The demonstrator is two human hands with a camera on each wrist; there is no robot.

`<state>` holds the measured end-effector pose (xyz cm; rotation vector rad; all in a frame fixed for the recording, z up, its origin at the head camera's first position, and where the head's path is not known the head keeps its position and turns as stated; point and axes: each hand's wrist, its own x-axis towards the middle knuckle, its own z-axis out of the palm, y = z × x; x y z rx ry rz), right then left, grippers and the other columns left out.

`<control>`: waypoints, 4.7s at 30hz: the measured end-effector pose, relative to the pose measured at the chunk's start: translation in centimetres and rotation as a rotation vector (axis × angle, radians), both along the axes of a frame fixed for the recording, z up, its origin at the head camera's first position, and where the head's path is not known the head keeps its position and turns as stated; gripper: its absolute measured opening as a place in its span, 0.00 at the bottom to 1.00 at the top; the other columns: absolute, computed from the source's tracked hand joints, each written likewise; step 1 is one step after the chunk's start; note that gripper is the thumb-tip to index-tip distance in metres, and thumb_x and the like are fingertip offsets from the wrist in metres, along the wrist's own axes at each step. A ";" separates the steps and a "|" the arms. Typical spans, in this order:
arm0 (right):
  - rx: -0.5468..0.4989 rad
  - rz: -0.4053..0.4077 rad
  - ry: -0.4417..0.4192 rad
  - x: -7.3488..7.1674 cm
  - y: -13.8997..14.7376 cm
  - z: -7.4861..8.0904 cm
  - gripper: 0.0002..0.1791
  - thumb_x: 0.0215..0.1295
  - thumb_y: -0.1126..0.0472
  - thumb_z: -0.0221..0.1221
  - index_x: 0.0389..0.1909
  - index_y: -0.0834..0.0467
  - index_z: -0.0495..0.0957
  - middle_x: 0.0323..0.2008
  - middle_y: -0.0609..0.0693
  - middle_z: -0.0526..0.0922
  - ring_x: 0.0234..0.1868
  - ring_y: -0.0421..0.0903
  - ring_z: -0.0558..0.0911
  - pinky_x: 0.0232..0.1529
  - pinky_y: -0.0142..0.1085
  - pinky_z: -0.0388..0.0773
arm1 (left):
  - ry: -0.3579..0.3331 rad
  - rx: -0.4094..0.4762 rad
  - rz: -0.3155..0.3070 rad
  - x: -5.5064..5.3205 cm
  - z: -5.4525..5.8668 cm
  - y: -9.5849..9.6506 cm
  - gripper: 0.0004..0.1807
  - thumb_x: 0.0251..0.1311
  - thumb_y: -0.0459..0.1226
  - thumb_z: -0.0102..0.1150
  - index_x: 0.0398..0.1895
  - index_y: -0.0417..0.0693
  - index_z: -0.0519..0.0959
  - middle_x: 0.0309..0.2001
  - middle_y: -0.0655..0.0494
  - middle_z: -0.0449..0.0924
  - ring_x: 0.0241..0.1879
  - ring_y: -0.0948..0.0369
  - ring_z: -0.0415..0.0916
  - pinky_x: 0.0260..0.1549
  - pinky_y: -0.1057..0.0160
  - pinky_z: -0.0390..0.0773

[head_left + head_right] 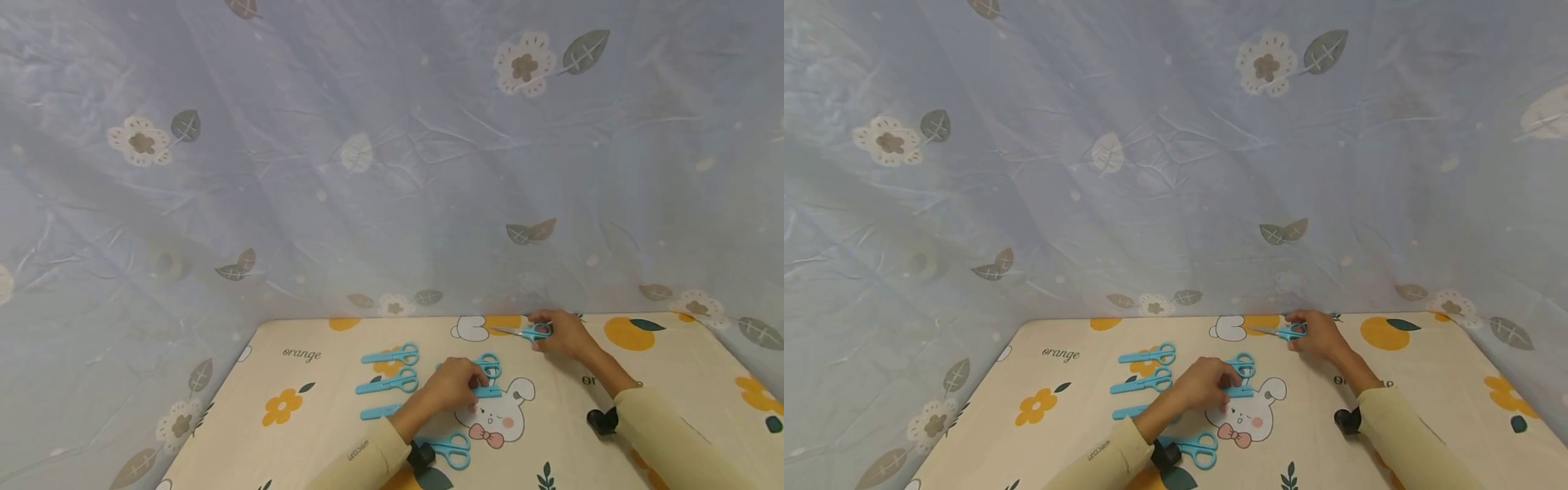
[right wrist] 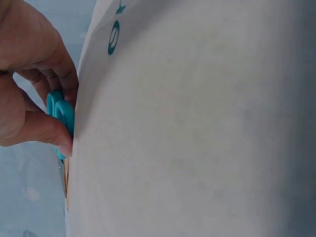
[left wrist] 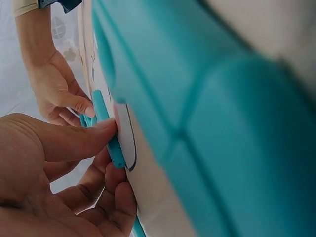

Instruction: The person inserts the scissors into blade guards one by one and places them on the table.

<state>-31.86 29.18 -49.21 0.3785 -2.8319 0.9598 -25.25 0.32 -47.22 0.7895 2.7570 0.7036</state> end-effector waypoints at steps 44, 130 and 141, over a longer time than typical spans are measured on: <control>-0.487 0.139 -0.448 8.6 2.2 0.9 0.29 0.78 0.60 0.63 0.69 0.76 0.71 0.46 0.57 0.91 0.40 0.42 0.87 0.43 0.38 0.88 | -0.235 0.248 -0.070 1.4 2.0 -4.9 0.14 0.55 0.25 0.78 0.41 0.51 0.93 0.39 0.63 0.91 0.36 0.72 0.80 0.39 0.71 0.81; -0.822 0.440 -0.730 14.5 -3.7 0.3 0.20 0.81 0.63 0.59 0.66 0.69 0.76 0.43 0.48 0.92 0.41 0.41 0.91 0.41 0.35 0.89 | -0.685 0.527 0.022 3.8 2.4 -10.2 0.15 0.58 0.20 0.70 0.47 0.37 0.91 0.30 0.57 0.84 0.26 0.63 0.74 0.27 0.68 0.77; -0.824 0.448 -0.729 14.3 -3.3 0.3 0.18 0.82 0.63 0.57 0.66 0.67 0.77 0.42 0.46 0.92 0.42 0.40 0.90 0.43 0.35 0.89 | -0.668 0.524 0.030 3.5 2.4 -10.5 0.15 0.57 0.20 0.70 0.46 0.38 0.91 0.30 0.57 0.84 0.26 0.64 0.74 0.27 0.68 0.77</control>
